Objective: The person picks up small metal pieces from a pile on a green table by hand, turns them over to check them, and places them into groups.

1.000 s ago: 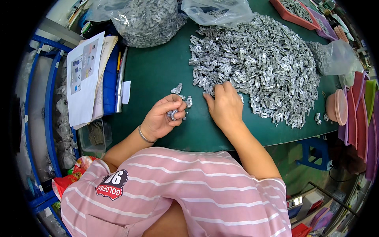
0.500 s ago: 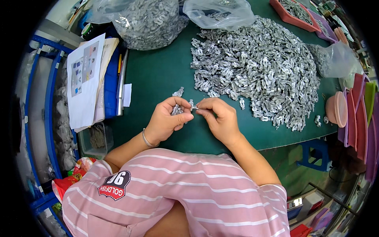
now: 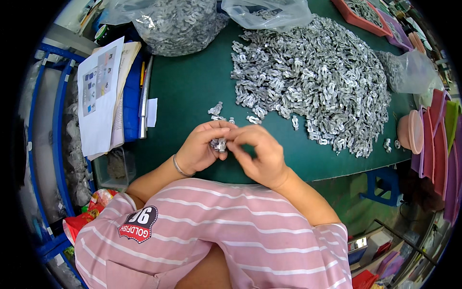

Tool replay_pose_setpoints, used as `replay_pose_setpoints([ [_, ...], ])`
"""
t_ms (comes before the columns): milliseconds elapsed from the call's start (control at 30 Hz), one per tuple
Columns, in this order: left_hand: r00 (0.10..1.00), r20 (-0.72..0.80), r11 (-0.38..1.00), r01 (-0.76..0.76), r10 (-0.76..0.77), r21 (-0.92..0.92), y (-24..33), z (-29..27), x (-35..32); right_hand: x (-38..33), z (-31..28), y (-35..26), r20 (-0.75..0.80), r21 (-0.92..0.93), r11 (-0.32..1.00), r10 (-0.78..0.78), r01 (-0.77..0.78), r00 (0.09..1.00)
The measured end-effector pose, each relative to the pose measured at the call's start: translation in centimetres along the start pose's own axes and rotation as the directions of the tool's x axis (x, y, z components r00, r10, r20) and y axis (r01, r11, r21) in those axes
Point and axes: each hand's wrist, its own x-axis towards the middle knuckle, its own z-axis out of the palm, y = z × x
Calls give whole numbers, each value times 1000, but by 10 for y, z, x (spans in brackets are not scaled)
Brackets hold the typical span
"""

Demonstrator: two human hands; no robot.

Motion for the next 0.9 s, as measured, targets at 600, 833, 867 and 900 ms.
replay_pose_setpoints([
  [600, 999, -46, 1000, -12, 11, -10, -5, -8, -2, -4, -27, 41, 57, -618, 767, 263, -173, 963],
  [833, 995, -80, 973, -47, 67, 225, -3, 1, 1, 0, -16, 18, -2, -357, 929, 99, -93, 995],
  [867, 992, -68, 967, -87, 106, 239, -5, -1, 2, 1, -16, 16, 16, -309, 948, 81, -72, 997],
  [900, 988, -56, 959, -127, 145, 252, -6, -2, 3, 1, -16, 15, 33, -259, 965, 63, -52, 997],
])
